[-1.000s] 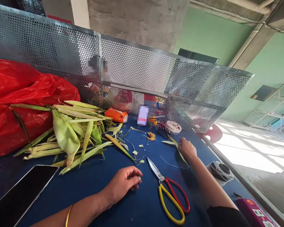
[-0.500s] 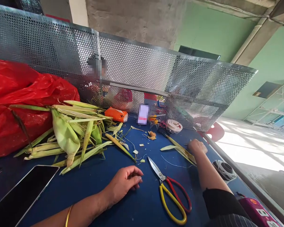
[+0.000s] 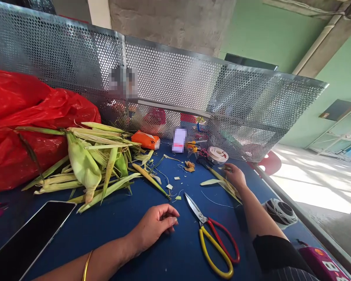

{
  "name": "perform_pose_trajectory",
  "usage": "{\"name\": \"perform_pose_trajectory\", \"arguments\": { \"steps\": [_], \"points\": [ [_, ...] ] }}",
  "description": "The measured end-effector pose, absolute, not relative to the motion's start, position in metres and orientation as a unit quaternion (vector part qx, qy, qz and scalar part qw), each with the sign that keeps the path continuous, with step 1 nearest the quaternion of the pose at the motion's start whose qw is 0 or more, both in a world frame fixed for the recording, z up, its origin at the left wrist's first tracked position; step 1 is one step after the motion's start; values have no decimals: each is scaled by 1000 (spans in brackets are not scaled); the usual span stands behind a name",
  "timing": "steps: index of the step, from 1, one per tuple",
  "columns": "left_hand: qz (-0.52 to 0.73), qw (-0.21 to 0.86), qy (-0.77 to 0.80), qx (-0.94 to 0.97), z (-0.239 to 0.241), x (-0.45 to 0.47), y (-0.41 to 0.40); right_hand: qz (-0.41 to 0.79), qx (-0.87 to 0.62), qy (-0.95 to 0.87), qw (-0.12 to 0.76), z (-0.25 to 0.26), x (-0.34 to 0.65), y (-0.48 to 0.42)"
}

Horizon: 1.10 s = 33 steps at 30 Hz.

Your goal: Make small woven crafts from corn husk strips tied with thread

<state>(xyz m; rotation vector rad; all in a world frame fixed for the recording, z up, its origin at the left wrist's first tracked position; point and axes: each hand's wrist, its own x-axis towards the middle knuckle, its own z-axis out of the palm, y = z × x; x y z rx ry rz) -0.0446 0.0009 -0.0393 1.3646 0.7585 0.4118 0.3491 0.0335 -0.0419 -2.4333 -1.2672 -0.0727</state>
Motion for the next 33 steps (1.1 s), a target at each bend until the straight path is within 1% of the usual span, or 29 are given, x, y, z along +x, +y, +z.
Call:
{"name": "perform_pose_trajectory", "arguments": {
  "steps": [4, 5, 8, 11, 17, 21, 22, 24, 26, 28, 30, 33],
  "points": [
    [184, 691, 342, 610, -40, -44, 1, -57, -848, -472, 232, -35, 315, 45],
    [183, 690, 342, 611, -40, -44, 1, -47, -829, -504, 237, -35, 301, 50],
    [186, 690, 346, 607, -41, -42, 1, 37, -749, -623, 222, -40, 257, 72],
    [197, 694, 349, 598, -42, -40, 0, 87, -708, -672, 199, -46, 225, 90],
    [203, 715, 353, 568, -48, -37, -3, 26, -754, -634, 171, -35, 218, 89],
    [221, 728, 350, 547, -55, -34, -6, 15, -733, -667, 137, -22, 192, 71],
    [229, 732, 347, 540, -56, -33, -8, 1, -715, -685, 141, -20, 179, 67],
    [244, 730, 338, 542, -55, -32, -10, -15, -628, -758, 176, -17, 152, 60],
    [289, 714, 323, 551, -49, -32, -12, 1, -571, -798, 194, -13, 125, 56],
    [372, 673, 323, 552, -39, -34, -11, 18, -567, -800, 195, -8, 105, 54],
    [452, 646, 327, 521, -26, -37, -9, 4, -566, -797, 212, -2, 92, 55],
    [530, 626, 358, 447, -7, -42, -2, -14, -545, -806, 231, 6, 79, 60]
  ]
}}
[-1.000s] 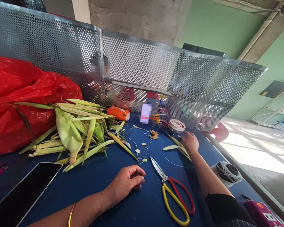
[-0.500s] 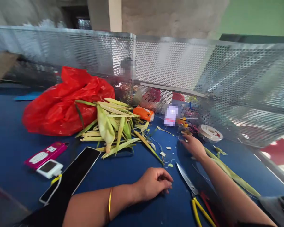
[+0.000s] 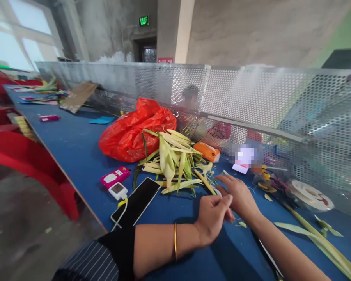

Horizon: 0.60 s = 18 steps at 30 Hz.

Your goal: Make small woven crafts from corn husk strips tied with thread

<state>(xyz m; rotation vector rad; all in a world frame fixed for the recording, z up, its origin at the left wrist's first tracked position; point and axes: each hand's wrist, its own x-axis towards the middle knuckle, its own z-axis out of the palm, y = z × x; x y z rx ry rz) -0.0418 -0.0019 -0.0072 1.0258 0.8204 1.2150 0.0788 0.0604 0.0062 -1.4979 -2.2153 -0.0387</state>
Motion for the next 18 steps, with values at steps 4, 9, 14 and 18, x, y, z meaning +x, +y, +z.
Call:
{"name": "perform_pose_trajectory", "arguments": {
  "steps": [4, 9, 14, 18],
  "points": [
    [575, 625, 382, 365, 11, -48, 6, 1, -517, -829, 216, 12, 49, 82],
    [645, 602, 377, 282, 18, -62, 13, 9, -415, -883, 220, 2, -17, 121],
    [685, 547, 369, 307, 8, -77, 19, 63, -368, -887, 272, -13, -41, 132],
    [695, 505, 345, 377, 8, -83, 15, 96, -399, -816, 408, -10, -6, 120]
  ]
}}
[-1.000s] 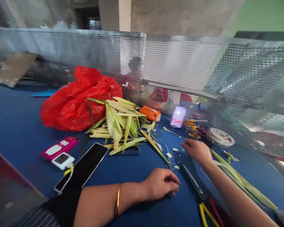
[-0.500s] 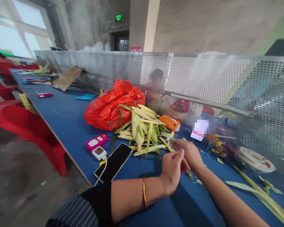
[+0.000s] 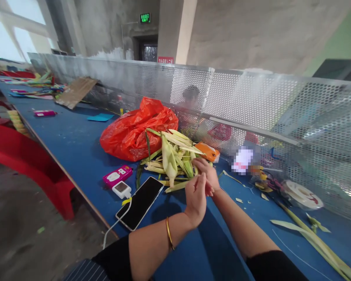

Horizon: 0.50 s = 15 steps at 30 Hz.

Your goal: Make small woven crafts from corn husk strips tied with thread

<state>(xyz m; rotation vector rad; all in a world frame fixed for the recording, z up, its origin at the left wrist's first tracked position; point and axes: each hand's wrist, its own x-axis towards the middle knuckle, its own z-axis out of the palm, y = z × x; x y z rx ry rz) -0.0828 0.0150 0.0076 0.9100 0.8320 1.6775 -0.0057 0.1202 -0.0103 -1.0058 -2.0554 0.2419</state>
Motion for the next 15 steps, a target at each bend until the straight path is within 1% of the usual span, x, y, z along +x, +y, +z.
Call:
{"name": "perform_pose_trajectory", "arguments": {
  "steps": [2, 4, 8, 10, 12, 13, 15],
  "points": [
    [699, 478, 329, 418, 10, -85, 10, 108, -435, -748, 489, -6, 21, 113],
    [687, 458, 323, 462, 12, -86, 6, 130, -469, -681, 547, -1, 48, 104],
    [650, 422, 363, 518, 13, -87, 10, 191, -499, -571, 623, 7, 96, 75],
    [646, 369, 417, 522, 13, -85, 16, 216, -498, -530, 652, 11, 111, 54],
    [602, 339, 437, 576, 13, -81, 22, 245, -494, -502, 666, 15, 121, 31],
    [562, 362, 429, 608, 12, -77, 23, 259, -493, -493, 668, 17, 123, 20],
    [452, 468, 377, 659, 11, -67, 20, 295, -491, -475, 668, 19, 125, 0]
  ]
}}
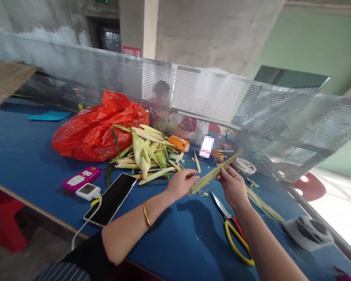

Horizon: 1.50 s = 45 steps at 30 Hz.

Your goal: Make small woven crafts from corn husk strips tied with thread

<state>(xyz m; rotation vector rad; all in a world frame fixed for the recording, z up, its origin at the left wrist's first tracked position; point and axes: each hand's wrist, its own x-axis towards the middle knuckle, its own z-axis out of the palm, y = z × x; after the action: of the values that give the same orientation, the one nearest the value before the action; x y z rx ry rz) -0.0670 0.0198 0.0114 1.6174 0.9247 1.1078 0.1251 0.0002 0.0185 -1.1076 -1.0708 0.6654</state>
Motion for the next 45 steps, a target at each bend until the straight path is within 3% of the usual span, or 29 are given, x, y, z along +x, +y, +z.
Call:
{"name": "perform_pose_trajectory", "arguments": {
  "steps": [3, 5, 9, 13, 16, 24, 26, 30, 34, 40, 45],
  "points": [
    [300, 638, 314, 636, 7, -46, 8, 351, -490, -430, 672, 13, 122, -20],
    [294, 688, 327, 578, 0, -34, 1, 335, -526, -408, 667, 3, 118, -28],
    [388, 647, 364, 547, -22, -22, -1, 320, -584, -432, 609, -23, 103, -34],
    [396, 592, 384, 588, -35, -25, 4, 300, -600, -475, 570, -38, 96, -35],
    [374, 631, 375, 567, -32, -27, 4, 310, -601, -474, 564, -37, 98, -35],
    [260, 815, 332, 399, -20, -28, 0, 510, -506, -354, 599, -24, 106, -37],
    [272, 804, 334, 411, -23, -28, -1, 528, -497, -345, 597, -24, 107, -38],
    [375, 644, 420, 519, -26, -28, -2, 461, -550, -393, 575, -31, 106, -38],
    [398, 519, 460, 601, -27, -28, -3, 378, -600, -437, 553, -38, 104, -39],
    [393, 684, 434, 435, -34, -26, 2, 435, -549, -416, 580, -31, 104, -41],
    [410, 678, 438, 424, -39, -27, 1, 467, -549, -371, 585, -28, 105, -41]
  ]
}}
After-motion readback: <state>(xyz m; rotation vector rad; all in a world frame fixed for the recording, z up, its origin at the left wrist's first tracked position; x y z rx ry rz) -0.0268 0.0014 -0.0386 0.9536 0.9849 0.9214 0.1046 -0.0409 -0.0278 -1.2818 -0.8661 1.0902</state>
